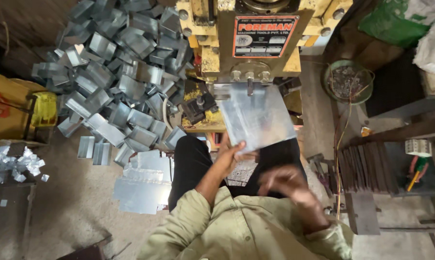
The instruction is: The person picks up metal sheets, places them individually into a bending machine, and operates the machine to form the metal parts.
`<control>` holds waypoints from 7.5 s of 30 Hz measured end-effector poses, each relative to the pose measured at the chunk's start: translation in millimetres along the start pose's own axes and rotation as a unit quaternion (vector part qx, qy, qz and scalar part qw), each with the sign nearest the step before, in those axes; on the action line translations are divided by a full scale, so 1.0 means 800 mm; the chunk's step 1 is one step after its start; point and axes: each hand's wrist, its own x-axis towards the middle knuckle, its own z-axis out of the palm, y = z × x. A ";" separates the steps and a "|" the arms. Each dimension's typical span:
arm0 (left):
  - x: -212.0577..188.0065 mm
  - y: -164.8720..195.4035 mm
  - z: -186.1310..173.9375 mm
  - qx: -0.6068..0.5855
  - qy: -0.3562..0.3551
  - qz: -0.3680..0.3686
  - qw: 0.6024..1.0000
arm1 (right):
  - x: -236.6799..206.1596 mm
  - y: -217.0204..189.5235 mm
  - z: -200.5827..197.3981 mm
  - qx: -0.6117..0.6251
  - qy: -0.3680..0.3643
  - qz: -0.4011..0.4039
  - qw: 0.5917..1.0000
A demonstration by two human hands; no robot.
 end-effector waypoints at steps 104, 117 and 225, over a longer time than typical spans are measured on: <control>0.020 0.074 0.006 0.398 0.146 0.176 0.888 | 0.142 0.039 -0.043 0.143 0.288 -0.061 0.945; 0.060 0.056 -0.042 0.382 0.183 0.255 0.869 | 0.161 0.068 -0.087 -0.030 0.374 0.004 0.927; -0.031 0.030 -0.022 0.368 0.058 0.179 0.911 | -0.017 0.096 -0.118 0.260 0.233 0.094 0.932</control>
